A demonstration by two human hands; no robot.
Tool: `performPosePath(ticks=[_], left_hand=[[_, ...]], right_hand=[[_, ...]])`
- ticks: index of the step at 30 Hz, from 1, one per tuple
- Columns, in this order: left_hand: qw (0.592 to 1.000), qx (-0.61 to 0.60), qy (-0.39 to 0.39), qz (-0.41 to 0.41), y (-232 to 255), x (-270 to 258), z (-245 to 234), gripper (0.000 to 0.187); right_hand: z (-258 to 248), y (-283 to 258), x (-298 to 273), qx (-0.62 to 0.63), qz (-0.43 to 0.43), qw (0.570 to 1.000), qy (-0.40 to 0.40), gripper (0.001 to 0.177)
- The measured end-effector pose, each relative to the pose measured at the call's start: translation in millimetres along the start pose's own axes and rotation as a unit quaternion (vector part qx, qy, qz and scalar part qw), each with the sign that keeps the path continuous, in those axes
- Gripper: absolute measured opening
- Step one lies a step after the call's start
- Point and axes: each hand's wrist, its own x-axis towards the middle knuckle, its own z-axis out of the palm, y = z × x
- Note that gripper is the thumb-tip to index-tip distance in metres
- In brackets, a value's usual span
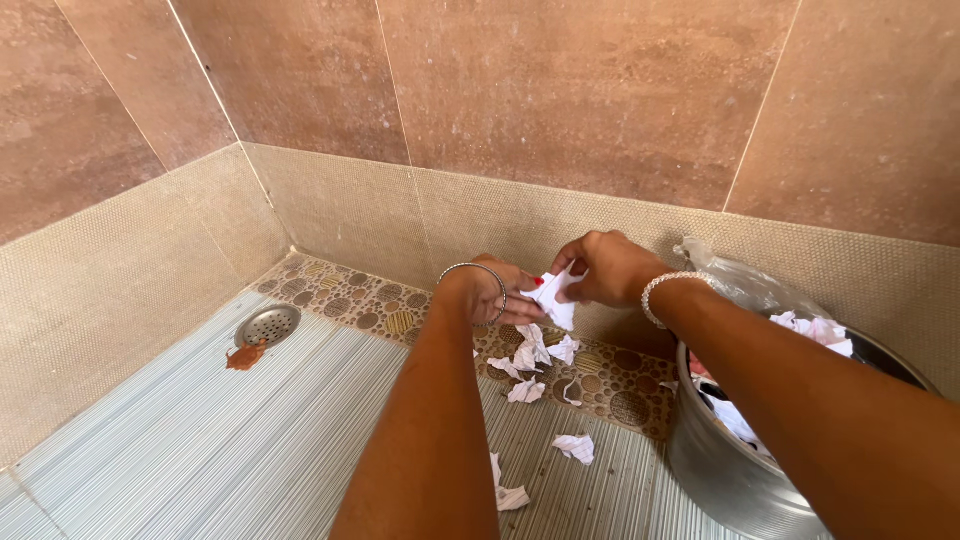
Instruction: The person picks up crumpled pieces of paper and trash from the tiled floor and places them into a metal bucket. The task involves gathering scattered debris by hand and depositing it into the container.
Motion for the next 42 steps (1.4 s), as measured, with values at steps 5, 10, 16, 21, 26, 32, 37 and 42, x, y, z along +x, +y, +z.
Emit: performPosePath(ticks=[5,10,16,21,26,32,37,42], left_hand=[[0.997,-0.075,-0.014,0.009,6,0,-3,0.025],[0.997,-0.066,0.02,0.025,9,-3,-5,0.029],[0.955,0.258,0.15,-0.009,14,-31,3,0.027],[0.849,0.515,0.111,-0.033,4,-53,18,0.026],[0.827,0.55,0.116,-0.019,9,-49,28,0.025],[0.818,0.562,0.118,-0.01,11,-46,30,0.024],[0.815,0.566,0.119,-0.01,13,-49,29,0.024],[0.815,0.566,0.121,-0.019,15,-57,28,0.023]], right_hand=[[-12,-4,-8,0.003,-0.006,0.999,0.032,0.034],[-24,-10,-20,-0.015,0.022,1.0,0.015,0.025],[-39,21,-30,0.018,0.04,0.998,-0.046,0.023],[-44,78,-46,0.02,0.104,0.992,-0.071,0.02],[-60,139,-58,-0.044,0.134,0.987,-0.07,0.025],[-71,200,-75,-0.054,0.17,0.98,-0.088,0.026],[-77,224,-83,-0.094,0.203,0.968,-0.113,0.026],[-78,216,-82,-0.152,0.185,0.968,-0.073,0.028]])
